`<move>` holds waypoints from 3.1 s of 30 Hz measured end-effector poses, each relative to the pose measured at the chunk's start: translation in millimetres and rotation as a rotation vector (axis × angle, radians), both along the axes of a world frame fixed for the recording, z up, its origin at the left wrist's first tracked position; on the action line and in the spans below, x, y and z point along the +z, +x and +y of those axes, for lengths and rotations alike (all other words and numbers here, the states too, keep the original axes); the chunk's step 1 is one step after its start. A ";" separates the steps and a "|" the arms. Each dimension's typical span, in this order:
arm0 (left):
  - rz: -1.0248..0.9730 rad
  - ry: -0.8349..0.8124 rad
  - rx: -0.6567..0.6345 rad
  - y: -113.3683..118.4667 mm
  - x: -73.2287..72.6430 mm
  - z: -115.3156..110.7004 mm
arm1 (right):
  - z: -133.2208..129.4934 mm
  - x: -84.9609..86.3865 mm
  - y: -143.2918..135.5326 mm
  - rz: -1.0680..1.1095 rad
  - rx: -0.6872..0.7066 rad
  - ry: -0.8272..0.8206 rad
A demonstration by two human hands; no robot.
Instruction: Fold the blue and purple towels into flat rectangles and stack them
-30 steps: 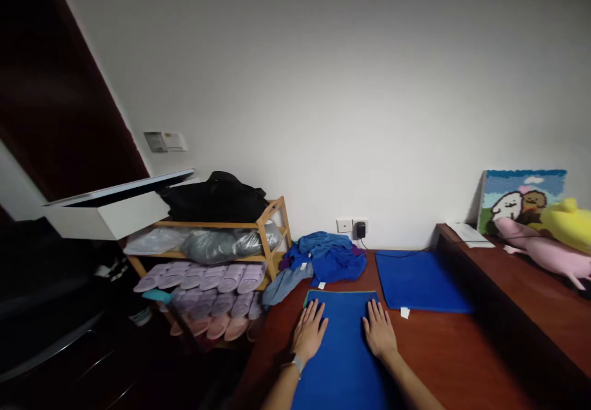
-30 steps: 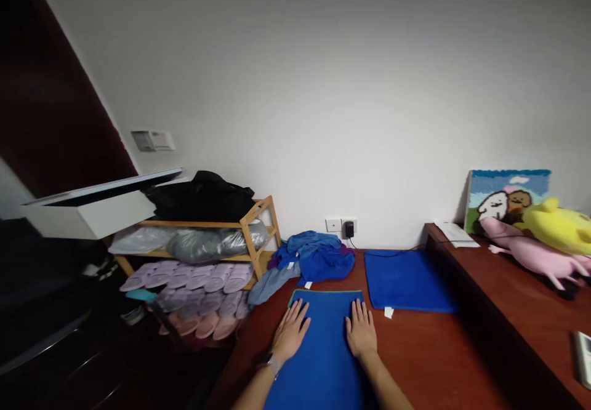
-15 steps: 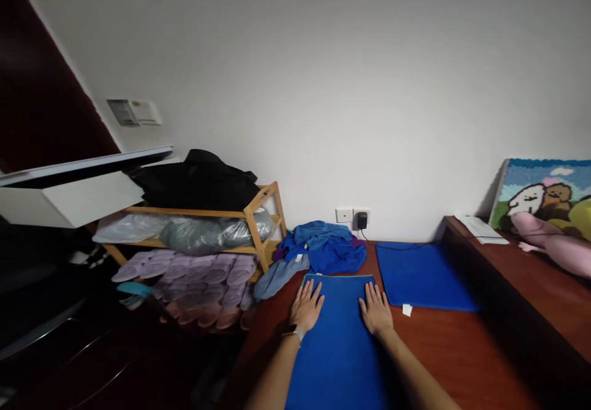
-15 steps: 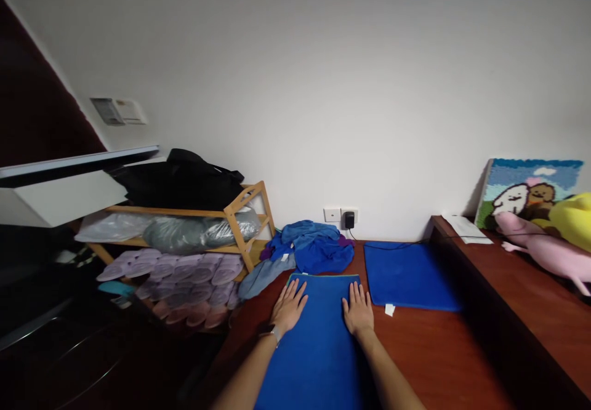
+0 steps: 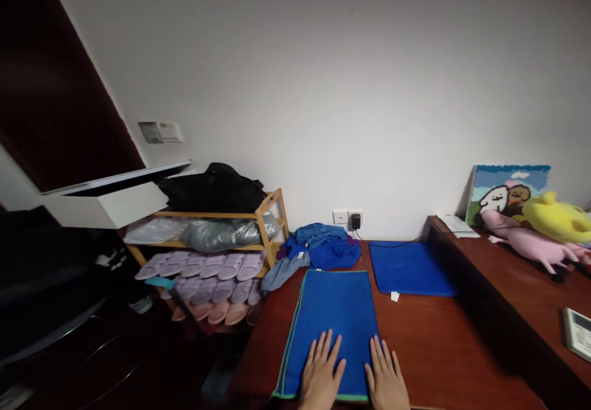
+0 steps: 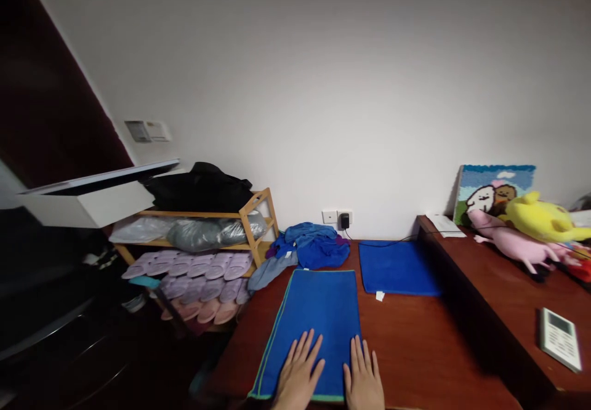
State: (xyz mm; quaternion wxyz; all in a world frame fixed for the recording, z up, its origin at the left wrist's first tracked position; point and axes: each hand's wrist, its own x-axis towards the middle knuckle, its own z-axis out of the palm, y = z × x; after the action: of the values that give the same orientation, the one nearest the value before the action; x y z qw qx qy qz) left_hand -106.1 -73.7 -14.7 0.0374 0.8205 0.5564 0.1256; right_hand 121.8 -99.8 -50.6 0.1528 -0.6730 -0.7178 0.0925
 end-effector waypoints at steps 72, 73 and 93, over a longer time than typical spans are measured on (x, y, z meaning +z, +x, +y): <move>0.019 -0.014 0.037 36.9 17.3 4.6 | 4.0 42.0 -12.8 -0.029 -0.022 -0.049; 0.029 -0.030 0.071 37.3 15.7 5.7 | 3.4 42.6 -12.5 -0.035 -0.015 -0.057; 0.037 0.123 0.258 -37.9 -10.2 -21.3 | 3.3 34.7 -9.1 -0.019 -0.046 -0.012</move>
State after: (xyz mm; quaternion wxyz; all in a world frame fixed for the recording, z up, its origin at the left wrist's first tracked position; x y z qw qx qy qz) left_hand -144.0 -95.0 -24.9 -0.0394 0.7451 0.6491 0.1481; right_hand 112.7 -96.5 -15.8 0.1440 -0.6911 -0.7030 0.0867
